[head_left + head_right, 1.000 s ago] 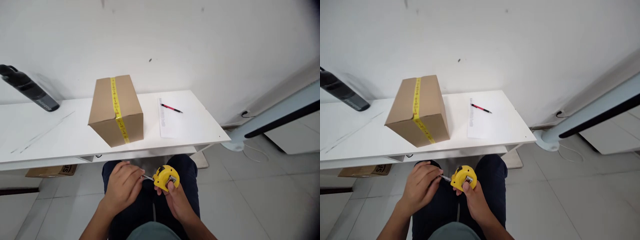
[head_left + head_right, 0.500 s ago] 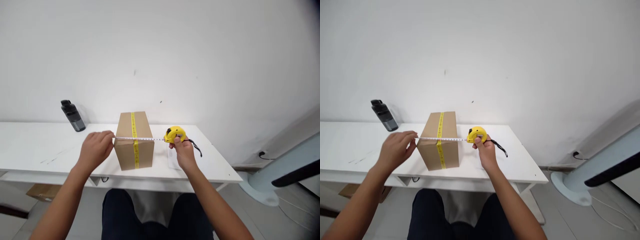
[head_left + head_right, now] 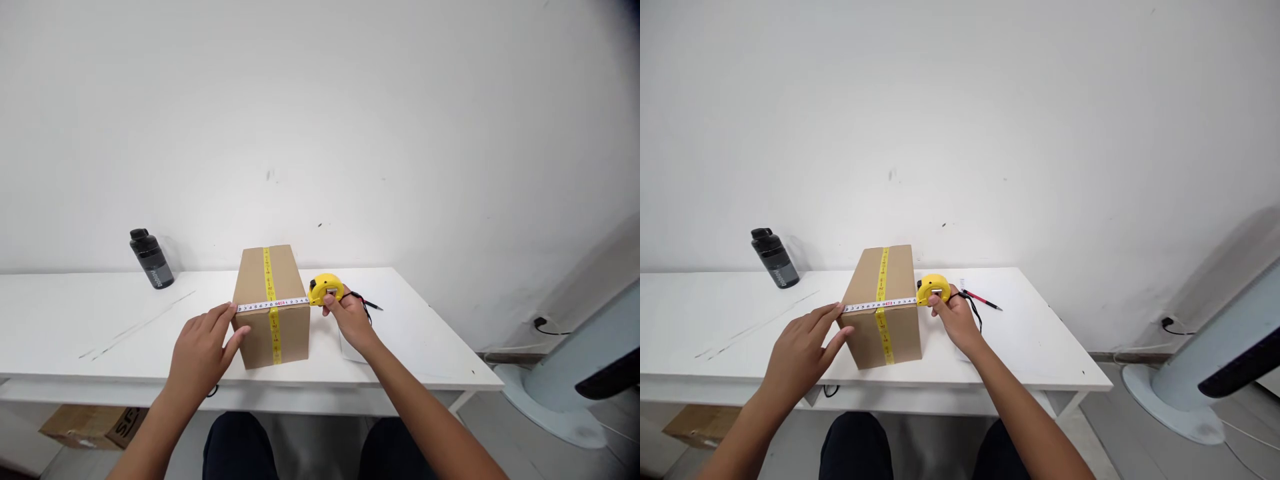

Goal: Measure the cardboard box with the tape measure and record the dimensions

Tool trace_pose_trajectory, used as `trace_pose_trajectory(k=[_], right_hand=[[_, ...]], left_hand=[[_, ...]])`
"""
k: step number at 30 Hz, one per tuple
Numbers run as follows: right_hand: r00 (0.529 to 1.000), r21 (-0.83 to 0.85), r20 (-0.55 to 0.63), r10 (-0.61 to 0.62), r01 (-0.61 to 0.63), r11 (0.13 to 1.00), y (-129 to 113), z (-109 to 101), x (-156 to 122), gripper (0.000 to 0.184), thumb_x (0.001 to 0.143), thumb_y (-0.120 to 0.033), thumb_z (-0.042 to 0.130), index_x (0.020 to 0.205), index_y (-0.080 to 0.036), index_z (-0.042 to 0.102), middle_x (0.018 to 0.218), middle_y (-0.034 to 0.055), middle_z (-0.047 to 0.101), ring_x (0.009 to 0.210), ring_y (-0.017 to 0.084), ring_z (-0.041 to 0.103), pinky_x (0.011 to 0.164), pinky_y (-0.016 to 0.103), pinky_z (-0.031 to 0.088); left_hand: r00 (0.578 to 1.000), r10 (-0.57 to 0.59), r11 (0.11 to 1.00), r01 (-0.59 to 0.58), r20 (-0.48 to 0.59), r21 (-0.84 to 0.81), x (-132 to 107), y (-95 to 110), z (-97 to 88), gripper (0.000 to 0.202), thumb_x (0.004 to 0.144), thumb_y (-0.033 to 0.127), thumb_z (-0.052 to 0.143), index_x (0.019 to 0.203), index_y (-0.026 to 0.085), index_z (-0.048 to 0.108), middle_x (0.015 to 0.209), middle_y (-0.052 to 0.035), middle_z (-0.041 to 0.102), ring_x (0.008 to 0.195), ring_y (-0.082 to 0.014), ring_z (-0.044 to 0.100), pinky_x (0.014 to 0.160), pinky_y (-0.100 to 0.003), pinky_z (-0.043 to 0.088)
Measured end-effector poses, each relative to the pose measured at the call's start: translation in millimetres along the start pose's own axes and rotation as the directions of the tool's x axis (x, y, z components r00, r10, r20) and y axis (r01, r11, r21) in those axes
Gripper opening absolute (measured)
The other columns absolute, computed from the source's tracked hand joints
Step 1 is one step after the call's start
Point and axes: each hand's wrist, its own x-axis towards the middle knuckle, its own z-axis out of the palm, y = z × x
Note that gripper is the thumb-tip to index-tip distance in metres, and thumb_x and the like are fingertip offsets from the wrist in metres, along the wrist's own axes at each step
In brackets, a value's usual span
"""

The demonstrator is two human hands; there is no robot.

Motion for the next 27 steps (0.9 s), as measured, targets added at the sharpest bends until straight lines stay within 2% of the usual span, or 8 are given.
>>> trace_pose_trajectory(k=[4,9,23,27], right_hand=[[0.999,-0.007,0.039,0.003,-0.003,1.0,-0.9,-3.0,0.4,0.046,0.078,-0.064,0.073,0.096,-0.023,0.061,0.077,-0.0002,0.064,0.068,0.017,0.058,0.068,0.033,0.05],[0.997,-0.007,0.071,0.002,-0.001,1.0,-0.9,-5.3,-1.6,0.044,0.081,-0.062,0.071,0.097,-0.023,0.061,0.085,0.0024,0.066,0.069,0.017,0.058,0.07,0.034,0.051],[0.999,0.006,0.045,0.013,-0.013,1.0,0.6,-6.3,-7.8,0.045,0.08,-0.064,0.071,0.093,-0.022,0.061,0.08,0.0011,0.064,0.07,0.017,0.058,0.072,0.034,0.051],[0.999,-0.015,0.041,0.028,-0.027,1.0,1.8,-7.2,-8.4,0.047,0.082,-0.064,0.07,0.099,-0.021,0.062,0.083,0.002,0.066,0.069,0.018,0.059,0.072,0.035,0.051]], left_hand=[[0.999,-0.035,0.998,0.036,-0.036,0.045,3.8,6.6,4.7,0.026,0.099,0.035,0.056,0.114,0.015,0.063,0.104,-0.008,0.075,0.081,-0.0235,0.071,0.072,-0.036,0.049],[0.997,-0.078,0.997,0.078,-0.028,-0.005,3.5,4.9,4.9,0.026,0.099,0.036,0.056,0.113,0.017,0.065,0.102,-0.0058,0.076,0.078,-0.0216,0.07,0.071,-0.035,0.049],[0.994,-0.108,0.993,0.108,0.013,-0.051,1.2,6.8,0.2,0.026,0.1,0.04,0.053,0.109,0.019,0.065,0.104,-0.0053,0.076,0.069,-0.0184,0.069,0.069,-0.034,0.048],[0.992,-0.123,0.988,0.126,0.033,-0.087,2.9,5.1,1.5,0.024,0.099,0.04,0.055,0.108,0.02,0.065,0.101,-0.0042,0.076,0.07,-0.0185,0.069,0.07,-0.034,0.047]])
